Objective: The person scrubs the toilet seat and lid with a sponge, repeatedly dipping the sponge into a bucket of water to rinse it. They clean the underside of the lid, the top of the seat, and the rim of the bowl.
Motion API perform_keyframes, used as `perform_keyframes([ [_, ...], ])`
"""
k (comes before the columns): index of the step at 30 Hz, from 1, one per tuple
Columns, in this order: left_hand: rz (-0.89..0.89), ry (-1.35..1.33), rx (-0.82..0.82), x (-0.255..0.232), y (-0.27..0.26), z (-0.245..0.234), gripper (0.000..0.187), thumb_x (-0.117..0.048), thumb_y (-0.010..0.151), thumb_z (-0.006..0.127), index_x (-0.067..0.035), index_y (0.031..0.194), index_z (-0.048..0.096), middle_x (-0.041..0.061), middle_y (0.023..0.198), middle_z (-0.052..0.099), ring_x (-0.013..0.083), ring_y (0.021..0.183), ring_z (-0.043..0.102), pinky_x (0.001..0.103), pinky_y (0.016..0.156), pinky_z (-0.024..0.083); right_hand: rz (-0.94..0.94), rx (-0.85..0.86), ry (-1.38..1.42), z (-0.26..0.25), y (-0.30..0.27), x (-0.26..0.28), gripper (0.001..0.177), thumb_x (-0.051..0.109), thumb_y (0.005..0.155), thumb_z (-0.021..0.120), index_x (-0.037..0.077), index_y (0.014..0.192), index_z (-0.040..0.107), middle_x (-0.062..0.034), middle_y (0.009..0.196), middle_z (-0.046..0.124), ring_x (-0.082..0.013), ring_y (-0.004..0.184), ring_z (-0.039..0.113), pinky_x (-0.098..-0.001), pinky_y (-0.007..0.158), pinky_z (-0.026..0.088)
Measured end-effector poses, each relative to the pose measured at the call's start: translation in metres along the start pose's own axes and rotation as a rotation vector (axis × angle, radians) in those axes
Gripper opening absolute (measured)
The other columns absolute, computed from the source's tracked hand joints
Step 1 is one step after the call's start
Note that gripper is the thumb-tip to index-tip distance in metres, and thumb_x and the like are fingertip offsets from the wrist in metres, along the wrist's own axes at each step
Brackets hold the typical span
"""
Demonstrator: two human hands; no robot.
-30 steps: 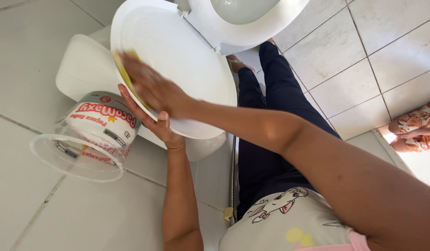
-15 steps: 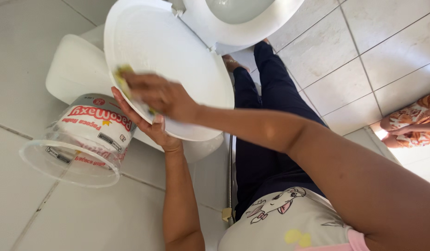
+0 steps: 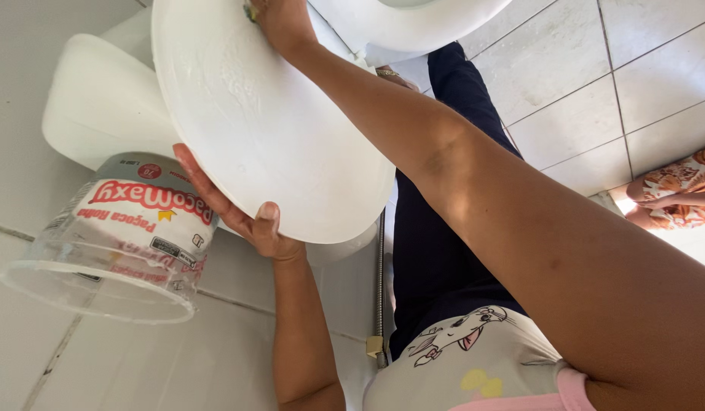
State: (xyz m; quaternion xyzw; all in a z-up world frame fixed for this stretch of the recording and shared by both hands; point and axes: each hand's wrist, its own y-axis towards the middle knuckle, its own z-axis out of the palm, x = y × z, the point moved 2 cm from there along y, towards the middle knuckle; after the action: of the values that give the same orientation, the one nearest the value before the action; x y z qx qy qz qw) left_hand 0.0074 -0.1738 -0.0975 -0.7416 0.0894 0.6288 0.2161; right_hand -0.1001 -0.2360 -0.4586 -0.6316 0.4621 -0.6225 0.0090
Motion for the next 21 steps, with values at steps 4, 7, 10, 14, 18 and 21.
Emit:
perform_keyframes([
  [4, -0.015, 0.004, -0.012, -0.001, -0.002, -0.001, 0.094, -0.037, 0.091, 0.069, -0.013, 0.168, 0.020, 0.003, 0.172, 0.010, 0.0226, 0.161, 0.011, 0.046, 0.136, 0.018, -0.034, -0.097, 0.116, -0.017, -0.002, -0.042, 0.013, 0.006, 0.097, 0.058, 0.003, 0.106, 0.066, -0.0113, 0.095, 0.076, -0.0231, 0.089, 0.074, -0.0385, 0.079, 0.059],
  [7, -0.022, 0.016, -0.007, 0.001, -0.002, -0.003, 0.094, -0.036, 0.090, 0.068, -0.013, 0.168, 0.021, 0.004, 0.174, 0.010, 0.0234, 0.161, 0.011, 0.047, 0.136, 0.018, 0.026, -0.068, 0.016, -0.033, -0.003, -0.047, 0.021, 0.016, 0.099, 0.055, 0.010, 0.114, 0.068, -0.0111, 0.104, 0.077, -0.0224, 0.092, 0.075, -0.0360, 0.080, 0.059],
  [10, -0.020, -0.027, -0.007, 0.004, -0.003, -0.006, 0.094, -0.036, 0.090, 0.071, -0.014, 0.166, 0.021, 0.004, 0.175, 0.010, 0.0232, 0.161, 0.010, 0.048, 0.136, 0.017, 0.237, 0.035, -0.035, -0.033, -0.005, -0.030, 0.030, 0.027, 0.101, 0.049, 0.012, 0.122, 0.065, -0.0118, 0.109, 0.075, -0.0243, 0.094, 0.072, -0.0395, 0.082, 0.057],
  [14, -0.004, -0.016, 0.018, 0.003, -0.002, -0.006, 0.094, -0.039, 0.092, 0.072, -0.015, 0.167, 0.020, 0.004, 0.175, 0.012, 0.0224, 0.162, 0.010, 0.047, 0.137, 0.017, 0.401, 0.194, -0.041, -0.020, -0.017, 0.032, 0.049, 0.043, 0.104, 0.035, 0.013, 0.141, 0.048, -0.0111, 0.127, 0.069, -0.0215, 0.105, 0.075, -0.0372, 0.088, 0.066],
  [18, -0.011, -0.017, 0.008, -0.005, 0.002, 0.002, 0.096, -0.041, 0.094, 0.072, -0.013, 0.168, 0.017, 0.004, 0.174, 0.011, 0.0234, 0.162, 0.010, 0.046, 0.136, 0.016, -0.385, 0.291, 0.055, -0.027, -0.080, 0.123, 0.076, 0.057, 0.114, 0.006, 0.004, 0.168, 0.006, -0.0197, 0.175, 0.013, -0.0316, 0.163, 0.015, -0.0433, 0.136, 0.007],
  [21, -0.016, -0.067, 0.011, -0.012, 0.005, 0.006, 0.099, -0.042, 0.093, 0.072, -0.012, 0.168, 0.015, 0.004, 0.175, 0.010, 0.0244, 0.161, 0.011, 0.045, 0.136, 0.016, -0.442, 0.393, 0.126, -0.052, -0.153, 0.160, 0.080, 0.064, 0.110, 0.009, 0.011, 0.170, 0.011, -0.0117, 0.179, 0.010, -0.0243, 0.169, 0.008, -0.0391, 0.140, 0.004],
])
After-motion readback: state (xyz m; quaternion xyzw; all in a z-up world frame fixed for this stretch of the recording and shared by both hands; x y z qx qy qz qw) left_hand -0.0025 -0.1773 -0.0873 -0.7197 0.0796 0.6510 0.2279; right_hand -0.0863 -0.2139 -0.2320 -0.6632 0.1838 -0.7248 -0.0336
